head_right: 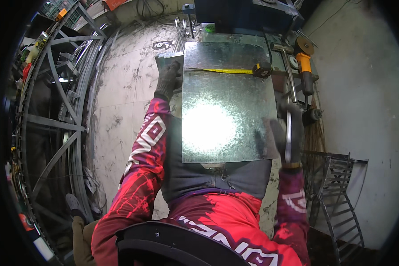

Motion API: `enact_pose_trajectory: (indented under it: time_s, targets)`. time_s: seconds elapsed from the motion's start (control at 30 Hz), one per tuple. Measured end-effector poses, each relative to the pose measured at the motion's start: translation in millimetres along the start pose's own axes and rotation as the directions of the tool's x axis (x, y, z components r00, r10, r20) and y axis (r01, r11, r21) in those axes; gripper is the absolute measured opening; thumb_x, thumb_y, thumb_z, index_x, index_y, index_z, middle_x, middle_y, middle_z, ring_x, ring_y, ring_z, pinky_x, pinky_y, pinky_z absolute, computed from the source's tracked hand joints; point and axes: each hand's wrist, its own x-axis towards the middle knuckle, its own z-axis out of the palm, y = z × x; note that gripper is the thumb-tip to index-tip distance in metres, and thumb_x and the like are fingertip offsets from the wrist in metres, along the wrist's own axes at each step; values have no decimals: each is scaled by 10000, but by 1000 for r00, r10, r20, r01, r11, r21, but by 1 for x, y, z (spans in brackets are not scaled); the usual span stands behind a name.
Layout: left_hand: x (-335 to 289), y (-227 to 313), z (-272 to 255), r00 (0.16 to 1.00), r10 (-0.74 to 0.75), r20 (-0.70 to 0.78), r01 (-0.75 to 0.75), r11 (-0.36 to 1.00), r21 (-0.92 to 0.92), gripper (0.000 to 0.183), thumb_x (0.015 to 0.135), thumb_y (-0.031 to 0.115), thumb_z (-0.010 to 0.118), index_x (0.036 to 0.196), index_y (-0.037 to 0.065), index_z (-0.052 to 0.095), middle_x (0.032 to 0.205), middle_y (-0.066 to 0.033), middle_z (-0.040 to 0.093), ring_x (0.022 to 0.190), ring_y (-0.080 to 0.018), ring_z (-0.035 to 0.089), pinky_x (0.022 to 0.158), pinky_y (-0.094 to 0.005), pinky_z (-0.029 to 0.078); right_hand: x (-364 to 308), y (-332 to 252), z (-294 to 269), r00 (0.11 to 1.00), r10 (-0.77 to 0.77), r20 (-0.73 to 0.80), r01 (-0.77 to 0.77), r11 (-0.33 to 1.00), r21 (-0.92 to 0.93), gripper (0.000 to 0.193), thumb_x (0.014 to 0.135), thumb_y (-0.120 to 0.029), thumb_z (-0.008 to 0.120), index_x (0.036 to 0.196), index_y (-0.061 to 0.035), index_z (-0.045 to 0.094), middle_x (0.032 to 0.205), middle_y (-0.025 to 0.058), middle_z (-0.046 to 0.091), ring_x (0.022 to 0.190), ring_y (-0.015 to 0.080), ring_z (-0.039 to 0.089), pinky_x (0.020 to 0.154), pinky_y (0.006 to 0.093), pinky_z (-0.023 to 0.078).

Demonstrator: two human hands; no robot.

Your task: Measure a metal sheet with a tape measure and mark dimensions with a permanent marker and a square.

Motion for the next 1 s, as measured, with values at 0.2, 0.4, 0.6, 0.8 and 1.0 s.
enact_pose_trajectory:
  time_s: [0.2, 0.4, 0.6, 0.8, 1.0]
  targets:
    - [38, -25, 16, 972, 154, 180, -227, 825, 517, 433, 883, 383, 696, 967, -41, 725, 884, -157, 697, 781, -217, 659, 664, -361, 522, 107, 105, 65, 966, -165, -201, 60, 894, -444, 660, 786, -258, 843, 1308, -17, 520, 1215, 198, 615, 1171, 374, 598, 972, 449, 487]
    - [45, -40, 1, 961, 165, 223, -250, 866, 433, 347, 878, 278, 676, 1012, -40, 711, 851, -139, 681, 807, -213, 650, 727, -358, 515, 126, 150, 107, 972, 226, -62, -232, 892, -389, 702, 729, -248, 874, 1322, -77, 539, 1243, 174, 616, 1120, 321, 622, 967, 406, 500]
    - [-2, -36, -5, 986, 16, 165, -57, 968, 246, 245, 895, 244, 690, 971, 12, 695, 791, -27, 619, 664, -128, 548, 603, -299, 466, 100, 123, 117, 980, -4, -201, -97, 867, -489, 632, 730, -175, 857, 1272, -49, 557, 1219, 163, 607, 1103, 313, 616, 947, 405, 503]
    - [-42, -69, -26, 987, -48, 150, 60, 995, -77, 208, 888, 236, 712, 937, 38, 667, 802, -29, 630, 697, -131, 607, 615, -281, 511, 62, 97, 108, 974, -65, -216, -24, 922, -386, 580, 757, -91, 829, 1265, -58, 551, 1177, 131, 571, 1116, 293, 573, 986, 412, 463]
    - [-44, -70, -10, 991, 69, 118, -51, 988, -142, 178, 896, 140, 686, 1035, 34, 652, 877, -27, 638, 800, -105, 585, 718, -266, 496, 57, 101, 103, 975, -23, -219, -87, 875, -477, 622, 767, -275, 839, 1257, -22, 551, 1172, 177, 588, 1089, 348, 581, 961, 434, 468]
